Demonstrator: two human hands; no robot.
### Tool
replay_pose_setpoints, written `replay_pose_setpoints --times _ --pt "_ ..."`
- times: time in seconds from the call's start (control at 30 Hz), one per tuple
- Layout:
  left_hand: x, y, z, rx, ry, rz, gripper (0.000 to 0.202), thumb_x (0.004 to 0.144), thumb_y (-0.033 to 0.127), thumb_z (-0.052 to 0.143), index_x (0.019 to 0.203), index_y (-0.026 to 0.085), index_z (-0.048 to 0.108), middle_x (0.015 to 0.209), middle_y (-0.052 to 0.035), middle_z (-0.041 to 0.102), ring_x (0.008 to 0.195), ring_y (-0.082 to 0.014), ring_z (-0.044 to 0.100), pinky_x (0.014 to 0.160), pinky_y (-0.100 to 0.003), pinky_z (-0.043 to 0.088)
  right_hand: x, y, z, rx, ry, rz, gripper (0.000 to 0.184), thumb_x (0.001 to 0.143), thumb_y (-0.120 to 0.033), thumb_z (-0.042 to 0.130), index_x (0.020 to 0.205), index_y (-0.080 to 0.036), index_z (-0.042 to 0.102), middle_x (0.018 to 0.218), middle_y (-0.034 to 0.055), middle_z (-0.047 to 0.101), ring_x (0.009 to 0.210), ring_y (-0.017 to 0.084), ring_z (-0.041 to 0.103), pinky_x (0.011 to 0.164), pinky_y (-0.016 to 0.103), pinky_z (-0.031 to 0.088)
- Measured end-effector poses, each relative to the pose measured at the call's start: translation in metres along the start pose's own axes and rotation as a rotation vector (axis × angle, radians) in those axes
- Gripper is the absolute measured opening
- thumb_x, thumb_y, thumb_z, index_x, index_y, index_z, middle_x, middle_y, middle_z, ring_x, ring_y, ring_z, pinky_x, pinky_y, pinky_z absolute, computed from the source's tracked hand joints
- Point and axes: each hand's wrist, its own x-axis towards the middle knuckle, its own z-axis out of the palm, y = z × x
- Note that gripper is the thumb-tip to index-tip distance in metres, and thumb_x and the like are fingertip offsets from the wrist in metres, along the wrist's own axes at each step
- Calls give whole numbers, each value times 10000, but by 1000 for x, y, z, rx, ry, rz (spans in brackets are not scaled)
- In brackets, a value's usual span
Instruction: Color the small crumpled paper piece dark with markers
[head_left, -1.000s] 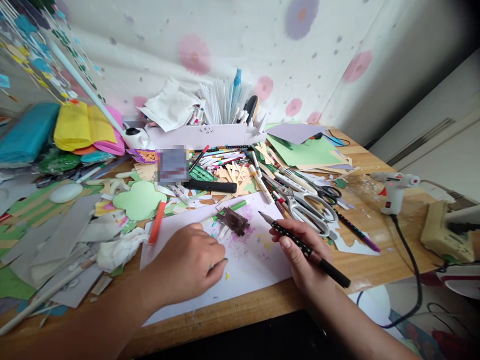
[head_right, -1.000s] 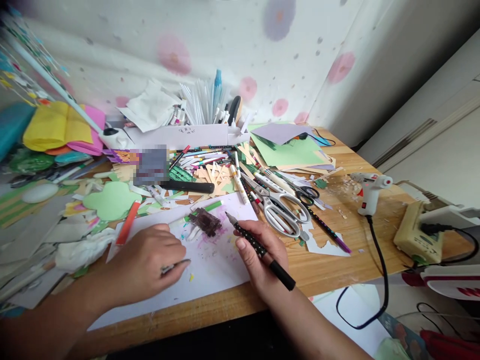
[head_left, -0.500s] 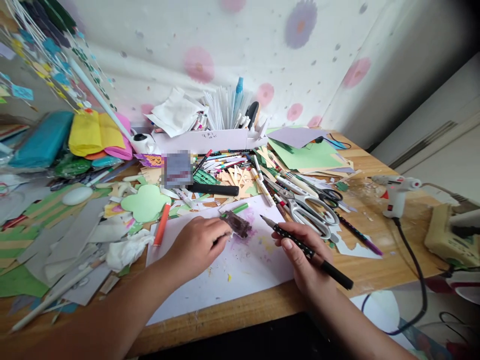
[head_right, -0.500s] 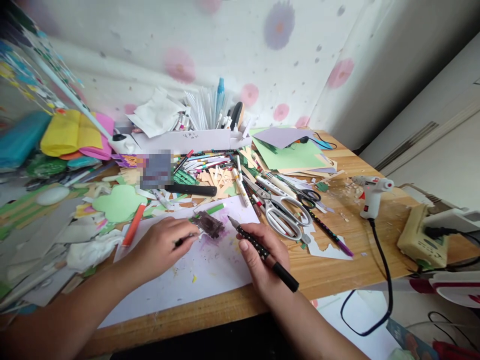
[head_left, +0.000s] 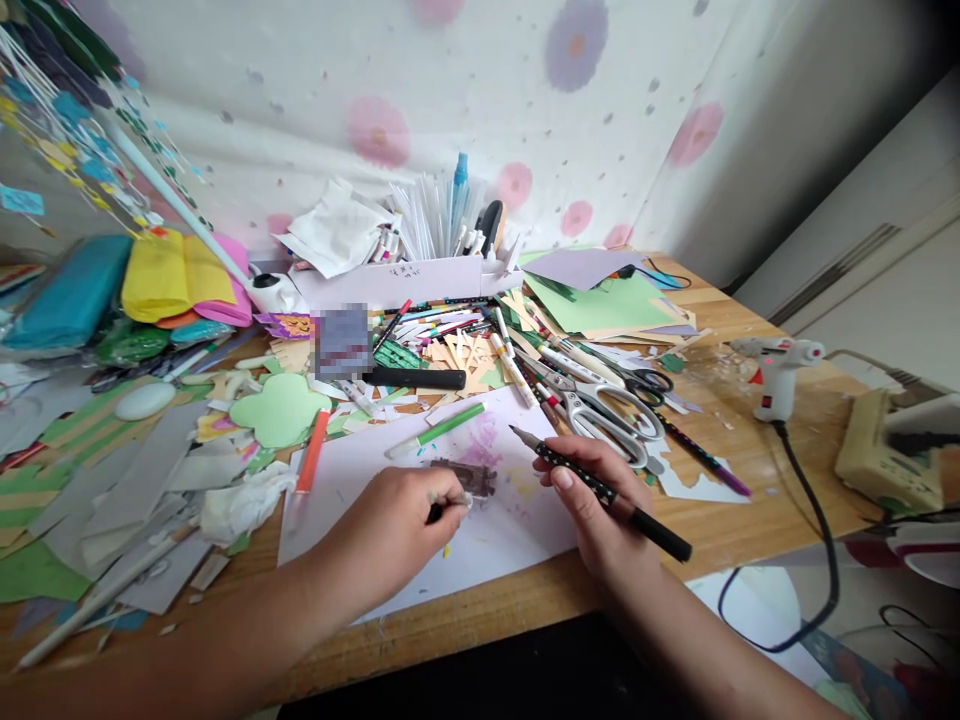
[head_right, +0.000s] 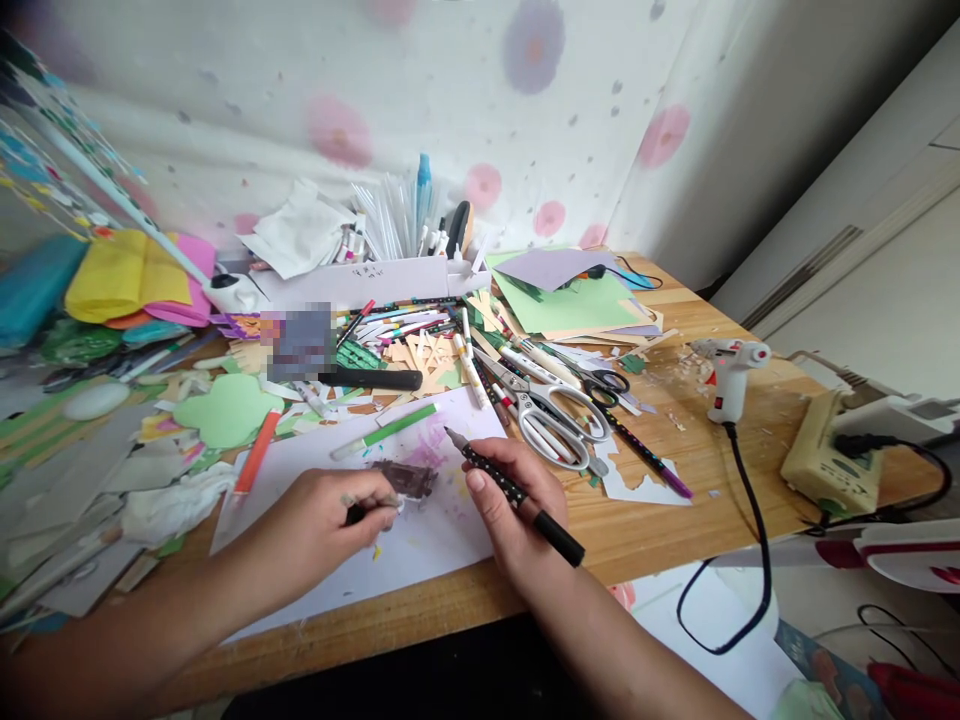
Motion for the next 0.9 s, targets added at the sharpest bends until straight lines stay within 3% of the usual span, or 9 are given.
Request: replay_pose_setpoints --times 0.2,0.33,0.4,0.47,0.57,0.7,0.9 --pt "1 13 17 -39 -16 -77 143 794 150 557 699 188 657 605 33 673 554 -125 608 491 -193 424 -1 -3 -2 -19 -62 -17 184 836 -241 644 1017 -271 645 864 10 693 784 165 675 699 273 531" --pt "2 13 23 -26 63 107 169 837 164 537 880 206 695 793 -1 728 720 -148 665 649 -235 494 -1 -3 -4 -49 -84 1 168 824 -267 650 989 -243 642 826 13 686 751 166 658 656 264 515" --pt "-3 10 24 57 115 240 201 855 151 498 859 199 693 744 -5 714 669 -146 657 627 -245 489 1 -3 -6 -77 -81 36 89 827 -286 635 876 -212 645 704 2 654 638 150 617 572 248 478" --pt "-11 6 25 165 179 340 230 868 143 459 838 189 682 667 -7 689 594 -143 638 572 -244 474 3 -3 -7 -84 -111 90 122 828 -290 613 755 -192 609 596 -14 601 535 131 556 498 235 427" --pt "-18 -1 29 302 246 392 232 869 149 440 932 178 662 627 -10 675 558 -150 633 558 -249 482 5 -4 -6 -89 -191 134 173 806 -286 602 676 -192 539 542 -28 555 475 115 496 448 225 373" --pt "-21 -5 36 405 182 414 255 839 138 465 1034 160 629 617 -7 665 530 -179 632 514 -285 484 6 -5 -3 -162 -282 117 190 796 -282 605 655 -198 508 536 -33 536 475 111 475 447 227 359" --pt "-23 -2 36 483 68 409 286 777 121 519 1041 167 618 622 -6 662 519 -192 627 474 -290 468 7 -7 2 -288 -350 32 186 812 -284 602 665 -195 531 543 -36 526 479 103 464 447 222 363"
